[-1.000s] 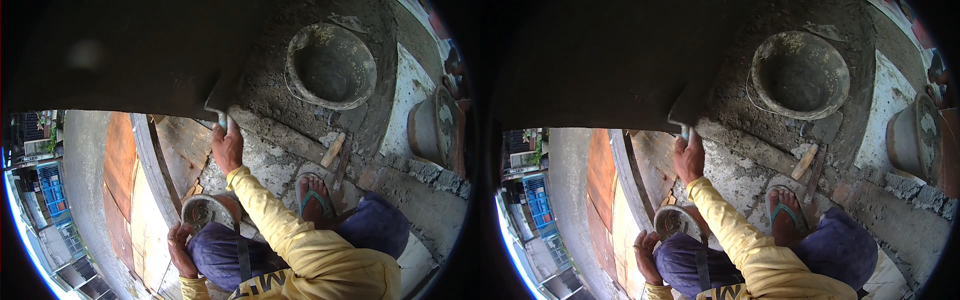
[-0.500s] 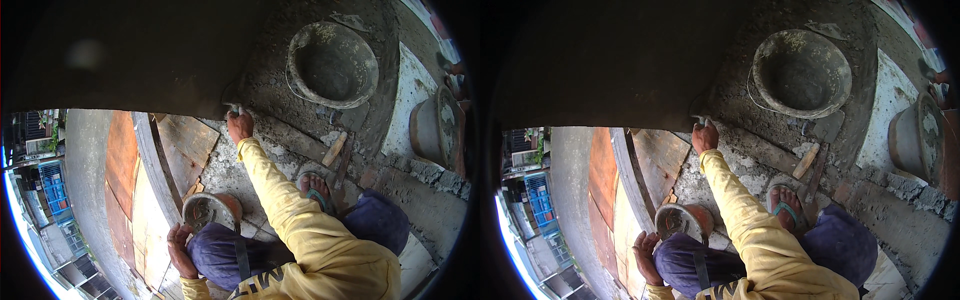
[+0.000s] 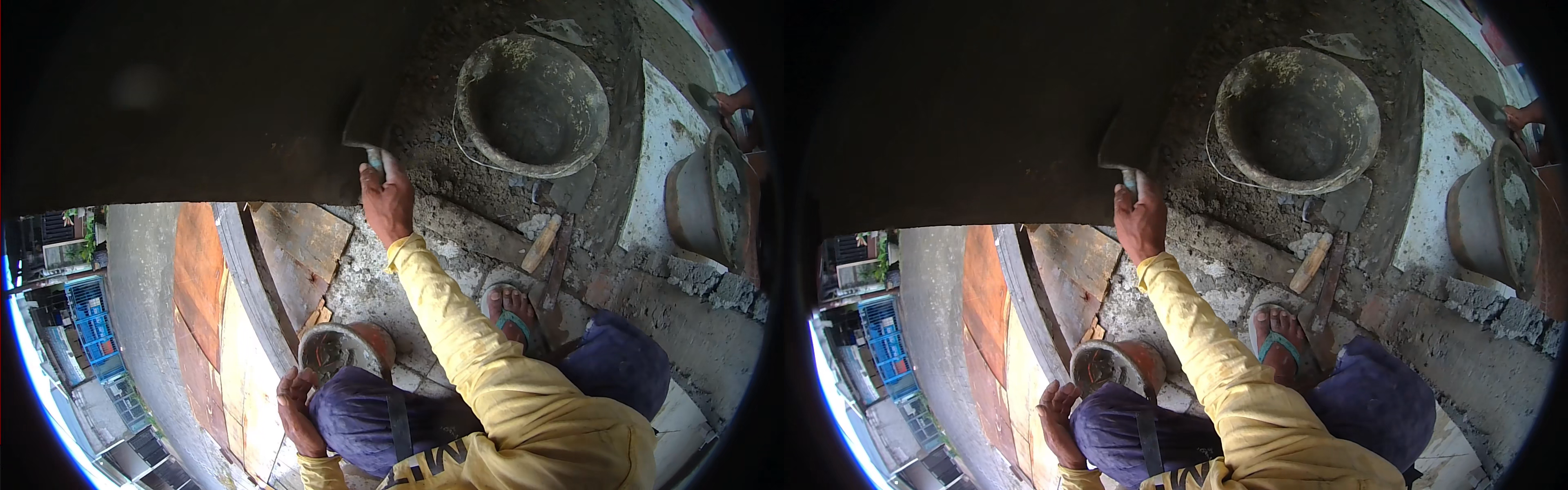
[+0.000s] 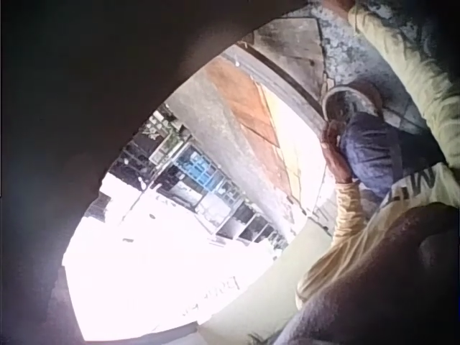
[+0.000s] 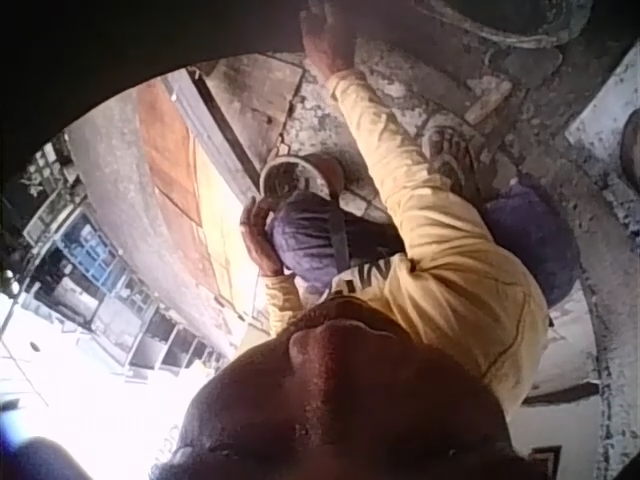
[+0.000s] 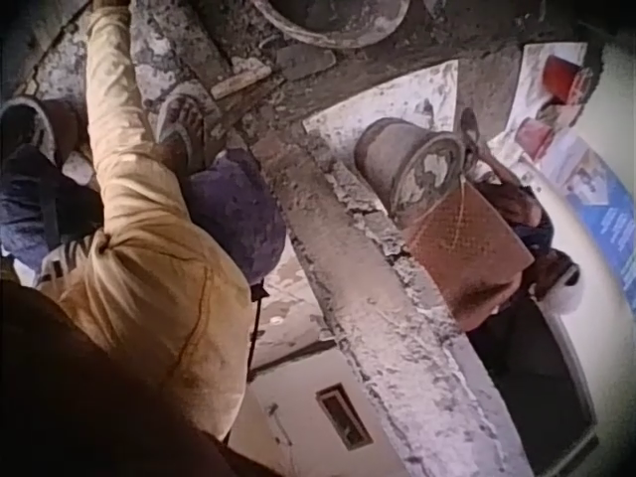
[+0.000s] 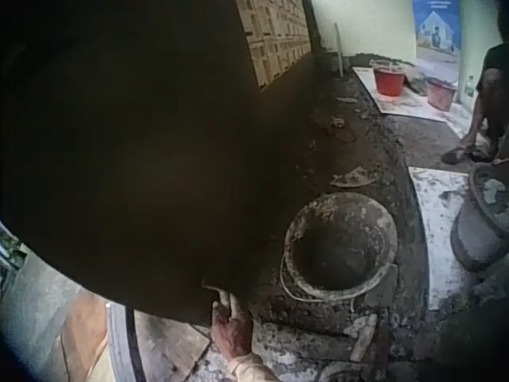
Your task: The person applies and smooths plaster or mortar onto the base of a wall using a trowel.
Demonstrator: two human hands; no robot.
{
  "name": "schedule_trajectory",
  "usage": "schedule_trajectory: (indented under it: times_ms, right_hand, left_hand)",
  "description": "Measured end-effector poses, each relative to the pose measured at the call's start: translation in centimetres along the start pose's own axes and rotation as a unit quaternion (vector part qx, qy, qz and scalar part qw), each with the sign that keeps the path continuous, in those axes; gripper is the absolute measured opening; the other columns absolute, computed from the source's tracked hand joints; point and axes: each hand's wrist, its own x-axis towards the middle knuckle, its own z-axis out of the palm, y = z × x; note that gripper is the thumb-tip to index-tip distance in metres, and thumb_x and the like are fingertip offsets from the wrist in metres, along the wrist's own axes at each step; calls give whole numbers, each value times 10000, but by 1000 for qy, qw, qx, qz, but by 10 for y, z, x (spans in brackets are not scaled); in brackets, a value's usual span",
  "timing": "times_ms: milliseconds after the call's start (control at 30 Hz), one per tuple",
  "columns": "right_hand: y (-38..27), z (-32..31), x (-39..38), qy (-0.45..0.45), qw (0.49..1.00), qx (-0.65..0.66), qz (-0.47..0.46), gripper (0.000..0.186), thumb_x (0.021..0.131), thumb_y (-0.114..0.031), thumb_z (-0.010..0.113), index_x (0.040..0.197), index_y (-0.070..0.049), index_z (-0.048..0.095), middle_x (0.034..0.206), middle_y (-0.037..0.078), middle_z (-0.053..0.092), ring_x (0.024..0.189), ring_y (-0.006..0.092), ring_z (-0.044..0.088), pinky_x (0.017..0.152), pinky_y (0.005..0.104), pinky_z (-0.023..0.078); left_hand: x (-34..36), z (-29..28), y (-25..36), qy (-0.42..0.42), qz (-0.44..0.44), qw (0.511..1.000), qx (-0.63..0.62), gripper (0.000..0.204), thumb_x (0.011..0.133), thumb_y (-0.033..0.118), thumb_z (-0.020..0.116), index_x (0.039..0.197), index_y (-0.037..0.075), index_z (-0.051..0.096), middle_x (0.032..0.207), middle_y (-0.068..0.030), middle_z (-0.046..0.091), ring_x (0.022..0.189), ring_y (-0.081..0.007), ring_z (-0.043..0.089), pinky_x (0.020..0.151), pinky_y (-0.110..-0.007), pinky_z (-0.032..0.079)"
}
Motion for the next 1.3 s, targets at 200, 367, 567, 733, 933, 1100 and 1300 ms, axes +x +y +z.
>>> schedule_trajectory:
  times_ms: [200, 367, 567, 733, 933, 1100, 1300]
  right_hand:
    - [45, -10, 46, -20, 994, -56, 92, 370, 856, -215, 599, 1136, 27, 595, 996, 240, 655, 920, 404, 637, 807, 418, 507]
    - [71, 10, 66, -56, 992, -101, 56, 365, 837, -207, 618, 1110, 35, 602, 941, 251, 641, 875, 369, 629, 794, 397, 497]
    - [45, 5, 32, 1, 997, 2, -81, 345, 870, -131, 611, 1183, 10, 572, 1006, 169, 655, 921, 270, 636, 810, 348, 499]
    - [67, -6, 66, 11, 1000, 22, 9, 278, 868, -140, 627, 1112, -7, 613, 768, 88, 637, 661, 166, 578, 635, 318, 489]
    - [116, 7, 132, -14, 999, -5, 49, 217, 855, -203, 617, 1004, -49, 643, 564, 36, 535, 442, 131, 479, 429, 310, 391]
    - [89, -1, 131, -53, 997, -53, 6, 319, 825, -239, 611, 1072, -39, 641, 905, 217, 652, 848, 367, 633, 757, 413, 497]
    - [54, -11, 91, -20, 998, 14, -57, 299, 858, -167, 598, 1126, -34, 611, 971, 185, 656, 887, 306, 638, 784, 372, 496]
  left_hand:
    - [0, 2, -1, 7, -1, 1000, 4, 680, 966, 580, 308, 1294, -1, 437, 1151, -167, 580, 1088, -296, 560, 980, -409, 396]
    - [-1, 5, 2, 9, -2, 1000, 23, 687, 961, 586, 313, 1292, -4, 435, 1150, -170, 580, 1082, -298, 563, 973, -407, 403]
    - [6, 14, 0, 19, -8, 1000, 12, 628, 971, 529, 339, 1276, -5, 465, 1121, -164, 605, 1045, -259, 570, 914, -369, 419]
    - [9, 14, -1, 9, 0, 1000, 23, 623, 976, 519, 331, 1269, -14, 465, 1121, -166, 602, 1037, -264, 572, 927, -380, 417]
    - [8, 12, -4, 26, -1, 999, 29, 631, 979, 519, 317, 1271, -21, 459, 1122, -176, 596, 1040, -268, 568, 939, -386, 412]
    - [12, 11, 0, 16, -22, 998, 54, 706, 956, 595, 319, 1298, -16, 418, 1142, -185, 587, 1079, -297, 559, 968, -411, 403]
    - [16, 16, 1, 0, -29, 998, 48, 700, 957, 596, 317, 1292, -10, 423, 1137, -177, 586, 1083, -301, 557, 967, -411, 403]
